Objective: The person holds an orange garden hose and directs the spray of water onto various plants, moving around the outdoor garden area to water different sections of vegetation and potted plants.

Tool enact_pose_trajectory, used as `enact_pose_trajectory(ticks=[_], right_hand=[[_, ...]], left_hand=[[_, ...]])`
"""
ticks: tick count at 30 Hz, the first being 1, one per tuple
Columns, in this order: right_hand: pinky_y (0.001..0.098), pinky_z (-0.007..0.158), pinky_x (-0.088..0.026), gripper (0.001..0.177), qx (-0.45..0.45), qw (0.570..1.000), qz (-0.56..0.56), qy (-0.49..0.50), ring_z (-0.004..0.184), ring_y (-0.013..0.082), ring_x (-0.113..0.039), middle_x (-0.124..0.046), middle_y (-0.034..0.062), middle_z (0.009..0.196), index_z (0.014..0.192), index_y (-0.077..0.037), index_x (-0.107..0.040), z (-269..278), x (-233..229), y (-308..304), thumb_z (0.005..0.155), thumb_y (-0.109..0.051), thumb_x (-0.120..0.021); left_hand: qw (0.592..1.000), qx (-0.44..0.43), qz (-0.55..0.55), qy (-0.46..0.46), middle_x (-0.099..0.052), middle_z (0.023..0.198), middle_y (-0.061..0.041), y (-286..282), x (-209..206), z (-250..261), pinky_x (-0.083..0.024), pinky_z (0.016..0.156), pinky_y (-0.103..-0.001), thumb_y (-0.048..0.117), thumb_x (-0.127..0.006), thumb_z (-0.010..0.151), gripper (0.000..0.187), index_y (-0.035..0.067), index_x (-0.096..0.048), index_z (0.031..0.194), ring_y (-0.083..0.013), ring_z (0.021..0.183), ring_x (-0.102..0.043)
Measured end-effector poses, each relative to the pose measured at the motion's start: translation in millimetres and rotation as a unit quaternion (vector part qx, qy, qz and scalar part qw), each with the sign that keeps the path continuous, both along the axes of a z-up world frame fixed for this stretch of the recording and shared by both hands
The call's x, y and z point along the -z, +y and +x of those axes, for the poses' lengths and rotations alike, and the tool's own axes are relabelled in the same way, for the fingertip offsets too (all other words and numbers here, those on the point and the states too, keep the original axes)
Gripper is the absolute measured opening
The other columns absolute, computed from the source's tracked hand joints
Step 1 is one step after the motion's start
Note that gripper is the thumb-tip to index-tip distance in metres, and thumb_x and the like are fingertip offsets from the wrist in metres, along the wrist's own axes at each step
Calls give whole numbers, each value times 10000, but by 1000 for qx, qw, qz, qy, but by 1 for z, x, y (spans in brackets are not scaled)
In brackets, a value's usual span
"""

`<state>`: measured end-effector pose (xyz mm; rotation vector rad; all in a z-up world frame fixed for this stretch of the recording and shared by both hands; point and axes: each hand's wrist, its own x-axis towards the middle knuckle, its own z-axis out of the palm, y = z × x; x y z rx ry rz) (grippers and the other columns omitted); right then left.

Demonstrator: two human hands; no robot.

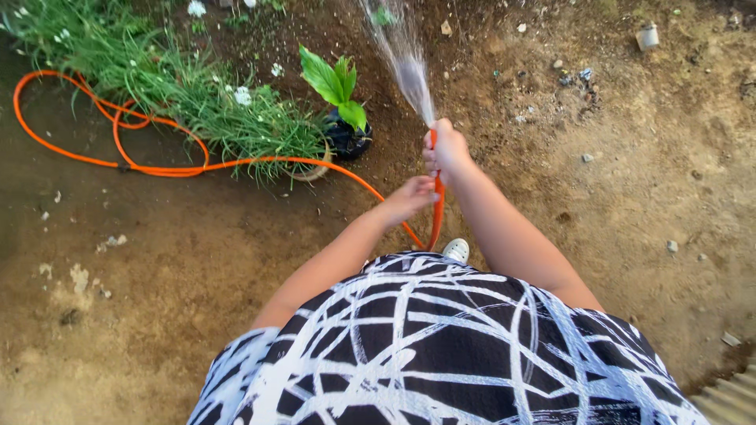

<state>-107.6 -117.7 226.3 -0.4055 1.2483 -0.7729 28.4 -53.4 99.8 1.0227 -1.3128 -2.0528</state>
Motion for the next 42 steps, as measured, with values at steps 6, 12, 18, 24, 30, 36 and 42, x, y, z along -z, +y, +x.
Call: enact_pose_trajectory(ticks=[6, 12, 18, 24, 30, 36, 42], right_hand=[[364, 402, -222, 346, -8, 994, 2, 113, 399, 142, -241, -324, -22, 500, 702, -159, -431, -85, -6, -5, 904, -439, -406], [414, 519, -357, 455, -69, 935, -96, 336, 506, 222, -432, -491, 65, 572, 697, -76, -547, -200, 30, -10, 937, -428, -389], [484, 660, -452, 517, -162, 858, -90, 479, 651, 322, -552, -600, 192, 717, 784, 33, -611, -293, -7, -5, 941, -404, -385], [510, 735, -489, 539, -210, 807, -143, 532, 723, 393, -618, -645, 256, 783, 841, 48, -665, -342, -21, -26, 959, -394, -380], [529, 769, -507, 520, -259, 765, -186, 560, 768, 423, -654, -676, 255, 806, 854, 27, -684, -374, 5, -62, 948, -401, -403], [511, 723, -493, 510, -121, 810, -170, 548, 712, 401, -638, -647, 260, 757, 815, 19, -655, -460, 29, -123, 953, -416, -427], [487, 590, -469, 549, 91, 887, -46, 449, 588, 311, -565, -575, 177, 640, 771, 19, -643, -574, 17, -165, 968, -436, -405]], left_hand=[[992, 122, 15, -13, -621, 1332, -194, 3, 27, -112, -458, 1065, -417, 368, -684, 941, 644, -4, -496, 1431, -260, 1222, -589], [991, 136, 9, -16, -582, 1370, -78, -7, 46, -195, -420, 1073, -334, 364, -698, 926, 684, 38, -451, 1474, -174, 1278, -551], [990, 136, 0, -32, -611, 1344, -71, -24, 22, -288, -459, 1006, -336, 337, -663, 917, 649, 35, -478, 1461, -155, 1241, -580], [991, 129, -9, -19, -600, 1348, -96, -43, -1, -337, -450, 1039, -350, 359, -667, 931, 635, 47, -484, 1453, -191, 1250, -569], [988, 133, -47, -62, -531, 1459, -111, -86, -11, -380, -380, 1108, -372, 362, -666, 947, 633, 56, -455, 1459, -194, 1356, -479], [983, 167, -71, -37, -545, 1474, -132, -154, 23, -465, -408, 1125, -364, 372, -636, 990, 621, 57, -444, 1490, -212, 1360, -512], [970, 233, -52, -43, -560, 1462, -146, -229, 44, -548, -458, 1058, -372, 354, -678, 944, 659, 61, -454, 1489, -264, 1296, -556]])
